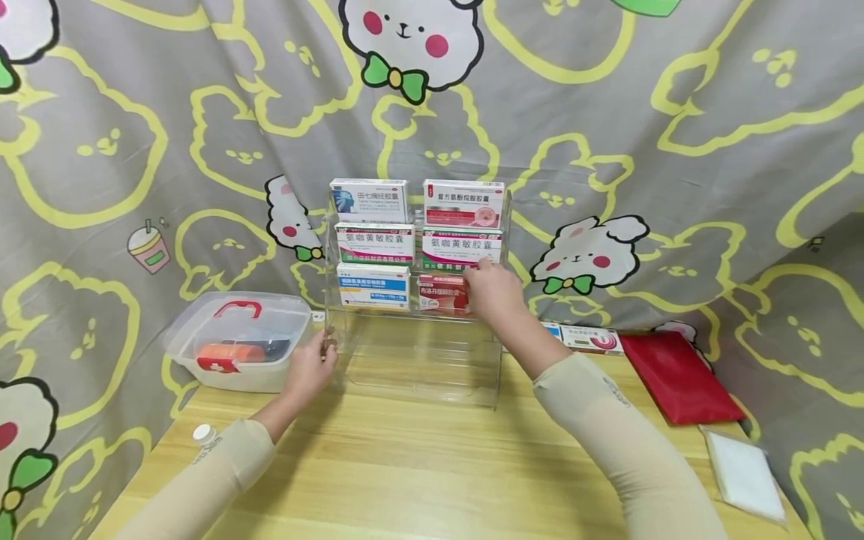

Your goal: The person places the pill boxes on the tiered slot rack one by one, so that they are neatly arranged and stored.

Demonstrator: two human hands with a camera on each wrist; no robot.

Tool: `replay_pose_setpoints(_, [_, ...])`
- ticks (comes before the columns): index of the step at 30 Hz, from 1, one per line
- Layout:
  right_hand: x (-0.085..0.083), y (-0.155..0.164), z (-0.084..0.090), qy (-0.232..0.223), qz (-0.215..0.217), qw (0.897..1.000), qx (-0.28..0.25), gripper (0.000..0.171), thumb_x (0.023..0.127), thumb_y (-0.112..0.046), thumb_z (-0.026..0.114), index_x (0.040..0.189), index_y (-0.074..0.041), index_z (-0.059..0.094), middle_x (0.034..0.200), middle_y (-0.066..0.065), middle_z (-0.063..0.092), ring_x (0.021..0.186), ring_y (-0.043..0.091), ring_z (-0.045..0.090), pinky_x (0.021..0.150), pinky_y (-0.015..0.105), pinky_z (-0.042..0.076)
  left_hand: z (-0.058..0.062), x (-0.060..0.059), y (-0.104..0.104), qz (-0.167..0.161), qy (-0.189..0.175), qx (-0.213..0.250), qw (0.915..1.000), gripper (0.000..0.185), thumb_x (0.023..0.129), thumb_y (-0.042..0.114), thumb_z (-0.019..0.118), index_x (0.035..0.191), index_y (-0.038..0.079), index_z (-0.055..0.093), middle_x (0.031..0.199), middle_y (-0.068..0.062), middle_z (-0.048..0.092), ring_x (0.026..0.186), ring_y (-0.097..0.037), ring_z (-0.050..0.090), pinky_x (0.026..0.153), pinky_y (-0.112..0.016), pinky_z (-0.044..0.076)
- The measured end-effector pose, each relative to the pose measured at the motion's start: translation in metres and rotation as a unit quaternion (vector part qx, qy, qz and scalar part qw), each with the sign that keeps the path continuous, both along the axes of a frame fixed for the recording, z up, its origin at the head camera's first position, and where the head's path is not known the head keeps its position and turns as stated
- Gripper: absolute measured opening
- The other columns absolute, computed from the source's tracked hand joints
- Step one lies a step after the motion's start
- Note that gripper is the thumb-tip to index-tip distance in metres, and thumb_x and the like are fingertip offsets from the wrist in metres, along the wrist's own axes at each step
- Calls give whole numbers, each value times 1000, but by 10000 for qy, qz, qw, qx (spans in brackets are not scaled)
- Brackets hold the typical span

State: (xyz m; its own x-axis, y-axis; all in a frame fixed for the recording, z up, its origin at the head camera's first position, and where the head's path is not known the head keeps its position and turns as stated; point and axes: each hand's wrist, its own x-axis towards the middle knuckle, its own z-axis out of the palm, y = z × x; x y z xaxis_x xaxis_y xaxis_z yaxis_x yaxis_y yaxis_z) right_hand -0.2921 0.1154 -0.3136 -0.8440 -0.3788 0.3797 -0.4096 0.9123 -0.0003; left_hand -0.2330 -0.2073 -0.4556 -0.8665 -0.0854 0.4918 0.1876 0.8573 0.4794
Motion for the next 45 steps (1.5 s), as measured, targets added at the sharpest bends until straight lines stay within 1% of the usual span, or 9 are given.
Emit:
replay_pose_setpoints(9, [8,10,12,781,204,9934,-816,27,88,-25,58,110,-13,69,95,8,66,81,28,63,56,41,51,-2,2,-2,-27,119,19,9999,18,81,0,56,98,-2,61,67,-12,63,53,-26,55,50,-39,49])
replay_pose_setpoints(15, [5,35,20,1224,-20,9836,-1325,25,87,-22,55,101,-12,73,95,8,69,79,29,63,48,40,46,-4,1,-4,62,118,46,9999,25,82,1,56,106,-3,61,74,-16,67,56,-29,58,52,-42,51])
replay_pose_setpoints(18, [1,49,16,1347,-159,9790,-1520,23,87,-20,54,96,-10,74,91,9,69,74,29,62,47,43,44,-5,0,-6,82,121,47,9999,28,82,1,56,109,-3,61,77,-17,68,58,-30,59,54,-42,51])
replay_pose_setpoints(21, [-4,62,8,1314,-296,9794,-1504,22,87,-19,54,93,-9,74,86,9,68,73,31,61,48,46,44,-6,0,-8,94,127,66,9999,30,82,0,57,111,-4,61,79,-17,68,58,-30,60,54,-42,52])
replay_pose_setpoints(24, [-9,75,-3,1020,-517,9838,-1382,24,88,-19,52,94,-8,73,87,11,67,78,33,61,50,49,46,-6,0,-9,103,133,61,9998,30,82,-1,58,111,-4,61,79,-17,69,58,-28,60,54,-41,52])
replay_pose_setpoints(30, [-22,102,-22,-122,-1103,9871,-1151,30,87,-19,43,97,-8,70,93,15,64,84,38,59,53,52,45,-7,1,-10,94,154,23,9998,30,81,-1,58,111,-3,61,77,-16,68,57,-28,58,53,-41,51])
replay_pose_setpoints(37, [-30,122,-47,-1161,-1524,9773,-909,26,87,-20,41,75,-8,62,76,14,59,69,34,54,45,42,38,-8,2,-10,90,165,-39,9998,29,81,-1,58,110,-4,61,76,-16,67,55,-28,57,52,-42,50])
replay_pose_setpoints(42, [-34,137,-65,-1702,-1673,9677,-815,28,90,-24,40,81,-8,61,84,17,60,77,36,56,47,39,39,-8,2,-8,20,129,4,9999,29,82,0,57,110,-4,61,78,-16,68,56,-27,58,53,-41,51])
replay_pose_setpoints(45, [-36,148,-76,-1908,-1867,9607,-767,33,91,-25,38,94,-4,64,96,26,60,84,43,57,48,43,42,-7,2,-6,-15,164,42,9999,30,82,0,57,111,-4,61,79,-16,69,57,-27,58,54,-41,51])
